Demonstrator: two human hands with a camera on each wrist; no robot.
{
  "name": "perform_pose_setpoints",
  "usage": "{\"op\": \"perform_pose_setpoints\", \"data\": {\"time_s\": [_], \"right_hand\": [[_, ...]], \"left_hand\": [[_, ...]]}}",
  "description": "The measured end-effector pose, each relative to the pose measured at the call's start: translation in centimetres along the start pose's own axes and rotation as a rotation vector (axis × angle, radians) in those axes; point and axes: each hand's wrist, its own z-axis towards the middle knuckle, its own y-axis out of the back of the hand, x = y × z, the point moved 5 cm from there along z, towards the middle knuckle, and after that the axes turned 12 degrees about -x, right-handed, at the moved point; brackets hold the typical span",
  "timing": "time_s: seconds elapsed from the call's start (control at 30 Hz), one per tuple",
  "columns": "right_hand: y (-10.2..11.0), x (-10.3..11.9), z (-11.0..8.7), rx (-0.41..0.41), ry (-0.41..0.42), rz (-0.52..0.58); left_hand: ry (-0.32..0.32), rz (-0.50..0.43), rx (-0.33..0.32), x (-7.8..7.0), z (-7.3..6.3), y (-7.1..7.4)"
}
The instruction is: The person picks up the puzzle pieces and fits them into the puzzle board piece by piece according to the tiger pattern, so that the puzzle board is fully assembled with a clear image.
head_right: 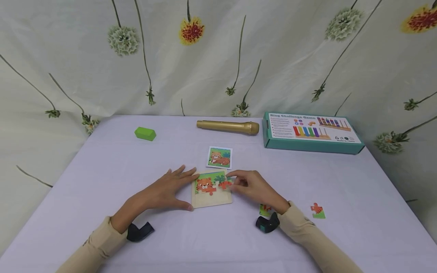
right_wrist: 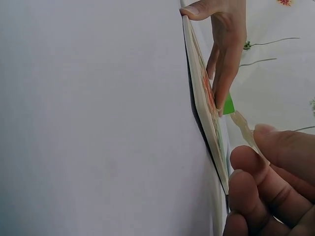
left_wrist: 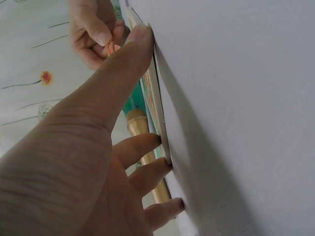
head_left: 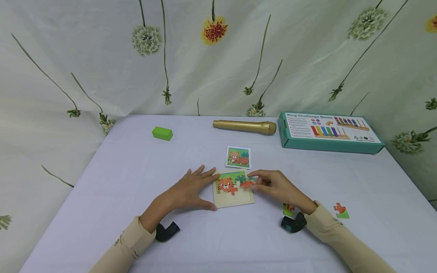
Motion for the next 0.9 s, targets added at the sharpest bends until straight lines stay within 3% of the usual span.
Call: {"op": "perform_pose_setpoints", "data": {"time_s": [0.43,0.9], "right_hand": [[-1.1,0.2,0.6,0.013,0.037,0.017],[-1.7,0.5,0.9,0.011,0.019,-0.007]], "left_hand": [[-0.005,-0.004,-0.002,0.0,0.0,0.0],[-0.005,-0.007,-0.005,0.1,0.0,0.0]]}}
